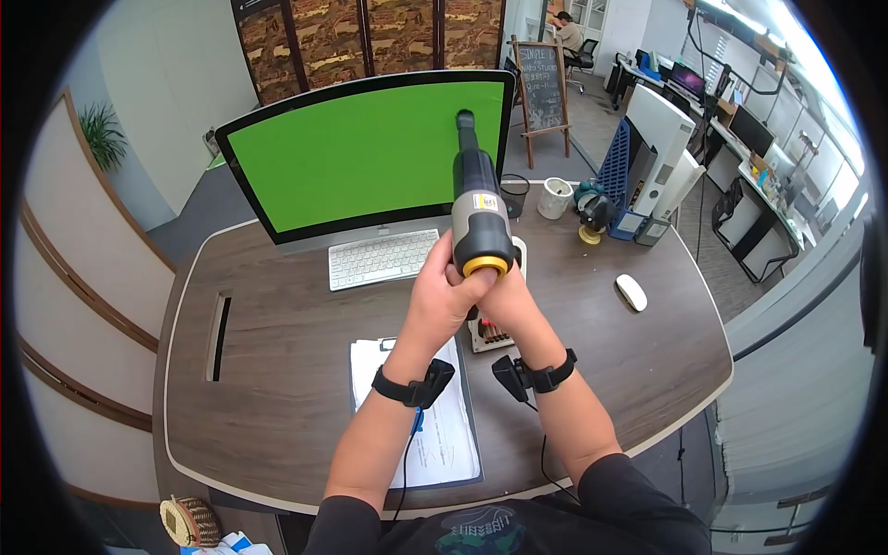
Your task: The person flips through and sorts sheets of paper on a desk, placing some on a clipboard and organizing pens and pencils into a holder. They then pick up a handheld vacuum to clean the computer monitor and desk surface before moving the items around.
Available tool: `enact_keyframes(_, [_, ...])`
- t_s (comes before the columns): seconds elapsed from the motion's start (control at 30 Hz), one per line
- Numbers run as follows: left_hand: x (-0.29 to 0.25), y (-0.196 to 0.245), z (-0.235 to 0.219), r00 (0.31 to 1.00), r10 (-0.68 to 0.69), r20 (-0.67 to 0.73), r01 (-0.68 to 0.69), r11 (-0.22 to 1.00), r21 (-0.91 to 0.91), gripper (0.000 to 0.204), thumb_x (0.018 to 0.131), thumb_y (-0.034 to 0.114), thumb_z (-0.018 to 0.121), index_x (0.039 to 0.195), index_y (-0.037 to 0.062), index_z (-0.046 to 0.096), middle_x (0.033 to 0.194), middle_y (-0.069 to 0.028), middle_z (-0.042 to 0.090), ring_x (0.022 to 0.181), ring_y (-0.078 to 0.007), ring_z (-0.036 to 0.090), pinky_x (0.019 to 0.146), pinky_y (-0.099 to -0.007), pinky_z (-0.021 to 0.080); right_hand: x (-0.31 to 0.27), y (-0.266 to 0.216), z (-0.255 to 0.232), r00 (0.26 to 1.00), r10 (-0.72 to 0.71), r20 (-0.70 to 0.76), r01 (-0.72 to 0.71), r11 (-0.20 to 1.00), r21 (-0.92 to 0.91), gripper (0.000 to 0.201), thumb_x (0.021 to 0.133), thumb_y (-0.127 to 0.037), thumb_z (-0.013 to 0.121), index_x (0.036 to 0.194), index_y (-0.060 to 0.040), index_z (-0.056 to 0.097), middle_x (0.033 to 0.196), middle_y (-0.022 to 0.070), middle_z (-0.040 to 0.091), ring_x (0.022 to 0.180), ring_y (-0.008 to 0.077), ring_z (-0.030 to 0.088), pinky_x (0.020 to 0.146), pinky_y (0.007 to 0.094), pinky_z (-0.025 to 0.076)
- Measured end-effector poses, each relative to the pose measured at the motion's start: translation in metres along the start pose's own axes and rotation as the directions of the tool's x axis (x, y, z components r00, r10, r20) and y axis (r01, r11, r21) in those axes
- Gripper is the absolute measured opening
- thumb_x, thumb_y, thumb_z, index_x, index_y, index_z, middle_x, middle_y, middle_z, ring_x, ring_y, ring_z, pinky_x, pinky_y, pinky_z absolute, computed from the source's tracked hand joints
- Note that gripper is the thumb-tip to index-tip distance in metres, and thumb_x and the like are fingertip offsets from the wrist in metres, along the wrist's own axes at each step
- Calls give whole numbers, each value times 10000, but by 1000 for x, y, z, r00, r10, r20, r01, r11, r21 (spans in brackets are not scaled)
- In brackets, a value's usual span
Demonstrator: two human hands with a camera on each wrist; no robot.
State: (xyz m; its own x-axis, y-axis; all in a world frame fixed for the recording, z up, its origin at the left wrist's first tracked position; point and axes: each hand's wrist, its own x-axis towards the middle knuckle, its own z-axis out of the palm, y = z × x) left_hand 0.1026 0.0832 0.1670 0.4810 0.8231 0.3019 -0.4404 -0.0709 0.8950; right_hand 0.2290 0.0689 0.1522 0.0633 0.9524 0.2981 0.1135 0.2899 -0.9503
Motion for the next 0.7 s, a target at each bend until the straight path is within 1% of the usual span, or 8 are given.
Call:
enact_keyframes(0.1, [-9,-15,-8,998,-61,-16,61,998,-6,691,856,238,775,1407,-8,437,1232,-65,584,1110,-120,561,976,-282,458,-11,10,3,994,111,-7,-111,994,-11,438,864,-95,735,1238,-65,508,1112,70,623,1014,168,614,888,318,516])
enact_keyframes(0.17, [-17,-22,-11,994,-98,-38,97,995,-18,723,855,235,778,1429,-16,417,1239,-72,582,1117,-122,561,985,-284,455,-17,21,6,994,112,0,-112,993,-25,462,856,-96,742,1250,-64,501,1121,73,621,1021,168,613,892,319,515])
enact_keyframes(0.27, [-26,-27,-13,996,-50,-80,51,999,-1,660,850,318,780,1360,6,501,1176,-30,595,1065,-94,555,956,-267,444,-21,25,11,998,69,-4,-69,998,-11,562,826,-105,775,1296,-57,470,1158,86,616,1048,183,613,914,332,511])
enact_keyframes(0.37, [-26,-10,-10,999,26,-43,-28,998,-51,746,831,313,808,1412,4,456,1218,-39,596,1114,-110,564,987,-285,445,-21,8,17,997,68,-27,-69,997,-46,612,811,-128,800,1317,-62,462,1186,96,620,1081,197,617,929,342,509])
enact_keyframes(0.4, [-25,-2,-11,998,55,-30,-56,997,-54,757,829,309,811,1419,3,448,1225,-41,596,1123,-113,565,993,-289,445,-20,-4,19,998,54,-17,-55,995,-78,606,818,-113,790,1322,-65,455,1177,89,623,1074,189,617,926,337,511])
enact_keyframes(0.43, [-23,3,-14,998,56,-2,-56,996,-75,791,836,214,804,1461,-18,380,1289,-80,562,1177,-139,556,1033,-297,436,-15,-10,19,1000,21,5,-21,997,-79,598,826,-101,781,1324,-65,452,1174,87,623,1066,185,619,922,335,514])
enact_keyframes(0.5, [-17,14,-17,998,58,-24,-59,997,-54,754,841,213,797,1440,-14,401,1275,-76,566,1159,-133,556,1020,-294,441,-3,-14,21,999,-29,46,32,997,-72,561,850,-72,751,1320,-63,445,1166,85,623,1048,176,621,910,333,520])
enact_keyframes(0.7, [-21,7,-33,996,44,-79,-46,999,-23,690,857,232,777,1405,-10,435,1242,-66,571,1119,-123,552,985,-279,450,4,-7,34,997,8,78,-1,996,-85,494,864,-113,742,1270,-58,465,1140,81,621,1040,181,617,907,338,516])
